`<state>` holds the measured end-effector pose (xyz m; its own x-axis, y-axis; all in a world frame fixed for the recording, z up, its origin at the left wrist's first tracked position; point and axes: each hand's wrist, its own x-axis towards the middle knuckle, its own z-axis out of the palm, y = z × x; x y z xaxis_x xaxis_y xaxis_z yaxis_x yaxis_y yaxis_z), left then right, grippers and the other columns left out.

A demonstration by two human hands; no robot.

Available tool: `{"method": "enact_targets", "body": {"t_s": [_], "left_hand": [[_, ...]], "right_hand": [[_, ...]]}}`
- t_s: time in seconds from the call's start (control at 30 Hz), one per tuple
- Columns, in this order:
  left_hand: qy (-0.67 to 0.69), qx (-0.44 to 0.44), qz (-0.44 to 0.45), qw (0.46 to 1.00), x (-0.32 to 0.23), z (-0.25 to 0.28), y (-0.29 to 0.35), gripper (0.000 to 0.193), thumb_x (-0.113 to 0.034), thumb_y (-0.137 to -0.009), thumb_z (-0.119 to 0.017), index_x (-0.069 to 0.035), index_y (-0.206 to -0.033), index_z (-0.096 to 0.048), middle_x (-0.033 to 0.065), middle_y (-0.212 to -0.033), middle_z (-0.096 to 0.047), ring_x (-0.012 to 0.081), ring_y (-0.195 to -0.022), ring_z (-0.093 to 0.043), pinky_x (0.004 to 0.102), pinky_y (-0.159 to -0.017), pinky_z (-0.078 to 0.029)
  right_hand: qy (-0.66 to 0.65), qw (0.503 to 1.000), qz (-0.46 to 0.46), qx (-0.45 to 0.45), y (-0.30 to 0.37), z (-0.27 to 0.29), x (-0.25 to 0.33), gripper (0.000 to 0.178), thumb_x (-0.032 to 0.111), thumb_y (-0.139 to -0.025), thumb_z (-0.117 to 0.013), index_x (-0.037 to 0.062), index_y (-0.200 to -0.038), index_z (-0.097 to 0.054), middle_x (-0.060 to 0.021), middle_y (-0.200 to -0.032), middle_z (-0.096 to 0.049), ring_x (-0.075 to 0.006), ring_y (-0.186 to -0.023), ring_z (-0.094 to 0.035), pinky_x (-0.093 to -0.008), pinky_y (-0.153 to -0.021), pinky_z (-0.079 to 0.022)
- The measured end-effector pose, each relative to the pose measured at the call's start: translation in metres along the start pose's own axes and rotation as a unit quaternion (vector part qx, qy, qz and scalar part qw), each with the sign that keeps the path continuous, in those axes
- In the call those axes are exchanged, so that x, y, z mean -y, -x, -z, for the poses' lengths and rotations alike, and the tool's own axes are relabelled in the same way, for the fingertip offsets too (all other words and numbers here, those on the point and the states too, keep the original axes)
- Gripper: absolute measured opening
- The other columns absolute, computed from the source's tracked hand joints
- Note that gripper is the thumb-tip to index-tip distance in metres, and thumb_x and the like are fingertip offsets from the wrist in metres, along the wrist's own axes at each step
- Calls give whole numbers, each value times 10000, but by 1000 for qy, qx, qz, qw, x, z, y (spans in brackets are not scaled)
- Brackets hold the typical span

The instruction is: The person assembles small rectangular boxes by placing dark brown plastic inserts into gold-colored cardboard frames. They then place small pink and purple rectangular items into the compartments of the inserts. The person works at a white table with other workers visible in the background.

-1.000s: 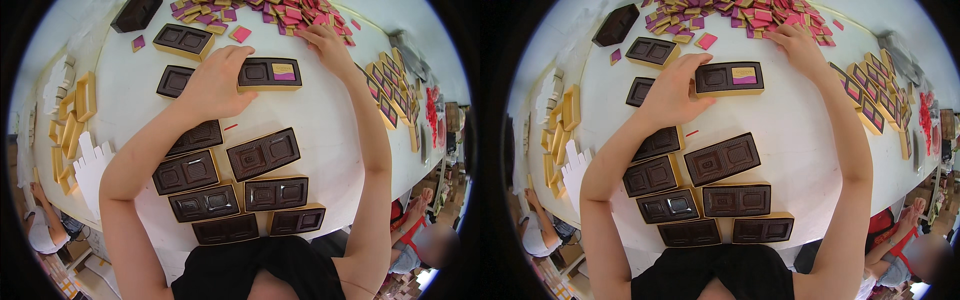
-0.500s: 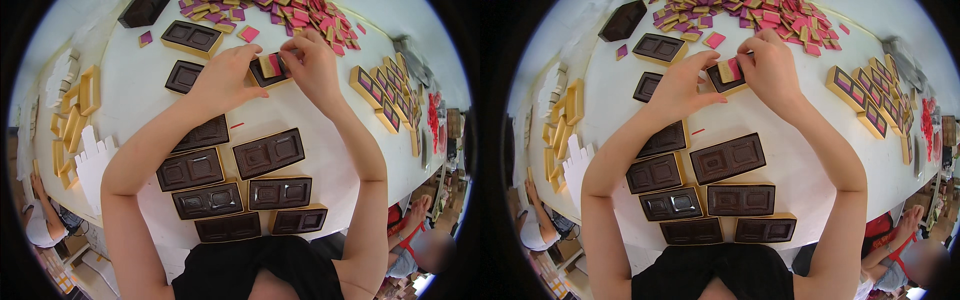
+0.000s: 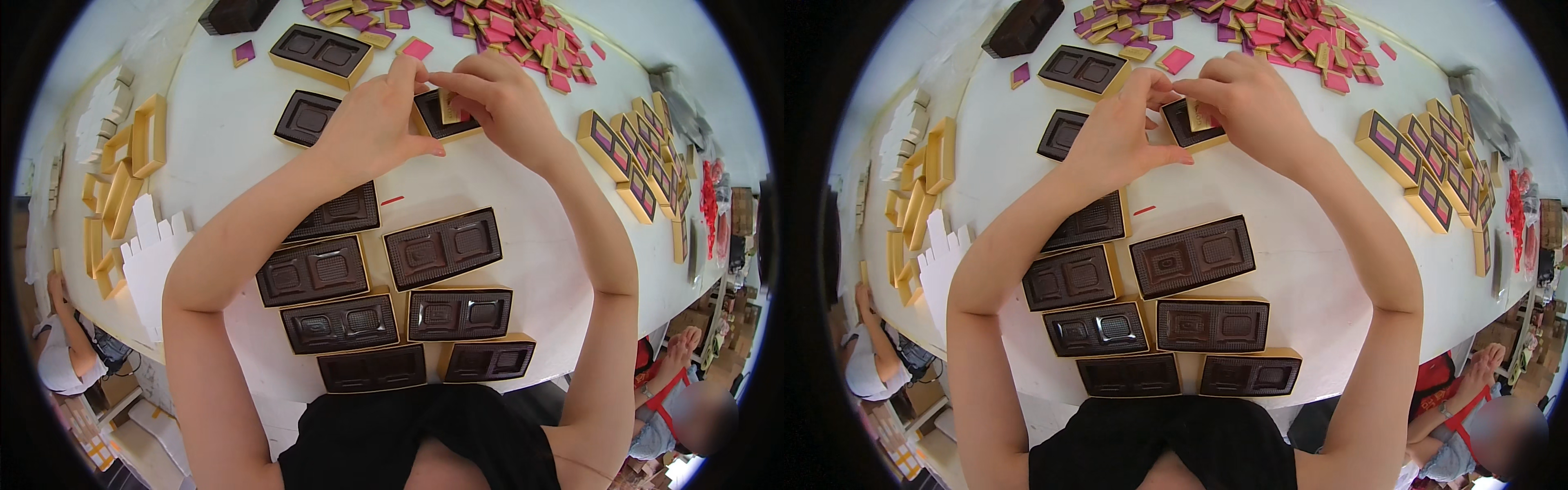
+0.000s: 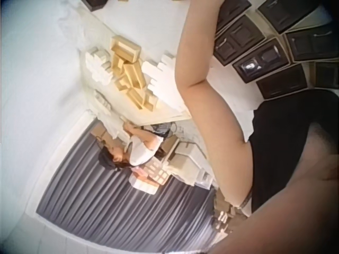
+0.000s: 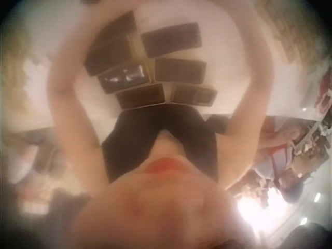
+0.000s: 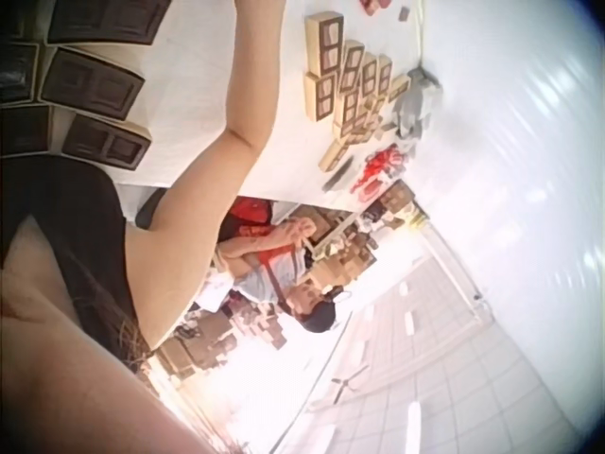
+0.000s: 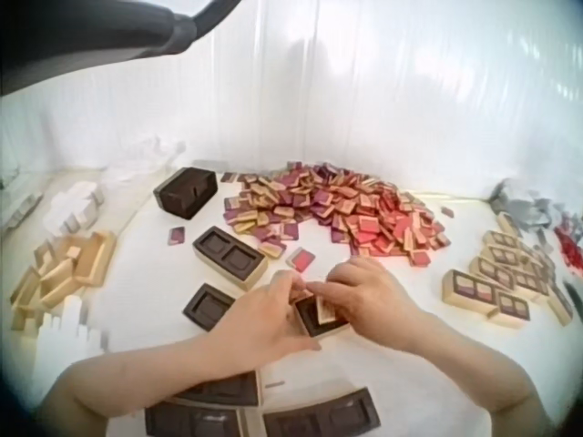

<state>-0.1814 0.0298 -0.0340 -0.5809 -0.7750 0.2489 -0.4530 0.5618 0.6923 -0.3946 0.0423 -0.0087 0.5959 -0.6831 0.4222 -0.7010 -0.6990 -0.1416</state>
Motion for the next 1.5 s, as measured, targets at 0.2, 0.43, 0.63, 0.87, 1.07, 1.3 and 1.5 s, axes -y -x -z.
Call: {"method": "enact_targets", "body": {"t_s": [0.2, 0.43, 0.63, 0.87, 1.07, 1.3, 1.5], "left_hand": [[-12, -12, -10, 1000, 0, 0, 1, 781, -220, -649, -897, -38, -1225, -403, 174, -1210, -585, 325, -1108, -620, 393, -822, -547], [-6, -13, -23, 1000, 0, 0, 2, 798, -222, -638, -898, -48, -1239, -402, 207, -1183, -617, 328, -1072, -631, 399, -818, -547], [-12, -5, 5, 1000, -4, -1, 1, 763, -220, -650, -886, -53, -1234, -424, 192, -1188, -624, 330, -1082, -620, 397, -866, -525], [-149, -2, -92, 985, -20, 40, 4, 527, -202, -666, -840, -83, -1070, -523, 98, -1090, -592, 326, -1081, -559, 390, -915, -455], [-227, 234, -38, 945, -31, 111, 20, 482, -186, -580, -874, -56, -866, -509, 84, -973, -550, 307, -950, -550, 391, -749, -476], [-284, 225, -19, 932, -32, 83, 14, 502, -142, -572, -865, -73, -912, -503, 52, -1014, -511, 280, -990, -521, 379, -788, -476], [-285, 71, -123, 948, -25, 37, 13, 346, -200, -736, -784, -114, -1016, -599, 35, -1060, -548, 250, -1016, -549, 364, -779, -523]], "right_hand": [[-241, 907, -343, 30, -7, 18, 16, 190, 40, -781, -709, 66, -969, -717, -55, -871, -645, -251, -807, -598, -367, -693, -484], [-4, 995, -97, -7, 19, 4, 17, 260, 220, -872, -698, 50, -1068, -683, -75, -1187, -643, -249, -1151, -570, -447, -952, -448], [70, 996, -7, 49, 44, -11, 26, 544, 416, -911, -622, 42, -1301, -557, -91, -1414, -519, -277, -1353, -442, -584, -1133, -260], [116, 991, -67, 23, 64, -10, 19, 555, 392, -886, -645, 59, -1316, -537, -70, -1447, -483, -330, -1376, -385, -576, -1135, -251], [250, 931, -264, 32, 153, 31, 19, 560, 362, -906, -622, 173, -1413, -480, -86, -1537, -374, -347, -1420, -323, -632, -1110, -222], [307, 870, -385, 33, 205, 53, -69, 481, 397, -955, -566, 332, -1421, -467, 0, -1547, -367, -353, -1393, -356, -752, -1033, -212], [423, 845, -328, -10, 192, 57, -112, 437, 403, -949, -580, 229, -1350, -558, -19, -1485, -461, -302, -1375, -397, -758, -990, -213]]}}
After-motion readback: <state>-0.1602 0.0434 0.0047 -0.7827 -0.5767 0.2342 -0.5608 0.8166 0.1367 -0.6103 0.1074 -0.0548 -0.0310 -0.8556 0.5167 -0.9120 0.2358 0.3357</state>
